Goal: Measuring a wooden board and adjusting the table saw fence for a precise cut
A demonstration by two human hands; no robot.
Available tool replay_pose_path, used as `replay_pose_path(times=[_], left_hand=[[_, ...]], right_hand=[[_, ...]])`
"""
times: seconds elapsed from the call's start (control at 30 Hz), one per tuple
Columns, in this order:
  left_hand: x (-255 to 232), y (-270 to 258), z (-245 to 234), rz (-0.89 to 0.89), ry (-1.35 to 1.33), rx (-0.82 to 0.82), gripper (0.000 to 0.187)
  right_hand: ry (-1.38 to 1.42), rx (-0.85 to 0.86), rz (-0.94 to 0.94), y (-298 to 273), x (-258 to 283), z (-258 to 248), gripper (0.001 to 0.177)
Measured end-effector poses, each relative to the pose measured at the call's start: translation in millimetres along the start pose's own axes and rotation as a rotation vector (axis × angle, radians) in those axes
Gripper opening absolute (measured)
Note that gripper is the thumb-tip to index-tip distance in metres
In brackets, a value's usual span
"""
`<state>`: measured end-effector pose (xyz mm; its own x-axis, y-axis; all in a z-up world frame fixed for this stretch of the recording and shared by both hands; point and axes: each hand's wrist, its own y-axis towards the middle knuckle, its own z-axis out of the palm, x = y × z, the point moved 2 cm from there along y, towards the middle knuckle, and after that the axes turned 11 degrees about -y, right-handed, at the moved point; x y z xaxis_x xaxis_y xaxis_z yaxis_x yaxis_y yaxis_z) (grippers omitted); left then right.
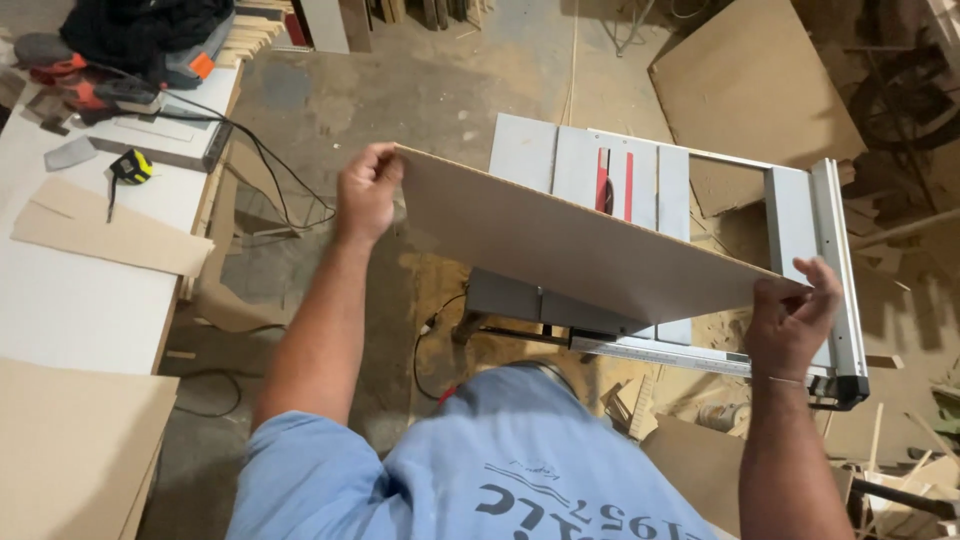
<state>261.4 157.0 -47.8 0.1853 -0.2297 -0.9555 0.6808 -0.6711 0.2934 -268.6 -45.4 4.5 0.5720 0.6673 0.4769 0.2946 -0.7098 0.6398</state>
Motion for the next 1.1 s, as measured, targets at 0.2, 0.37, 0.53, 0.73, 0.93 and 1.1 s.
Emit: replay_pose_path(times=[0.2,0.37,0.53,0.73,0.93,1.1], left_hand=[[159.9,-33.0,-1.0,-0.391,0.411,0.171,0.033],[169.6,-58.2,-10.3,-0.492,0.361,0.146,0.025],[143.7,-73.3,-5.4,-0.420,0.021,0.003,0.019],[49.6,-88.7,25.2,-0.565,-0.222,-0.120,0.032],[21.7,-100.4,42.6,-0.589,0.163,-0.023,0.031],[4.7,-110.3,78.6,-0.158,0.787,-0.160,0.130]], right_hand=[[0.124,0.063,0.477,-45.2,-26.1,37.3,0.007],[0.122,0.120,0.672,-81.3,-92.0,70.0,0.028],[-0.059,0.121,0.793,-62.7,-132.5,52.3,0.028],[-0.070,0.107,0.814,-81.8,-227.1,74.2,0.022],[0.046,0.014,0.977,-93.9,-180.2,54.1,0.020],[0.186,-0.017,0.989,-105.6,-169.1,54.9,0.023]])
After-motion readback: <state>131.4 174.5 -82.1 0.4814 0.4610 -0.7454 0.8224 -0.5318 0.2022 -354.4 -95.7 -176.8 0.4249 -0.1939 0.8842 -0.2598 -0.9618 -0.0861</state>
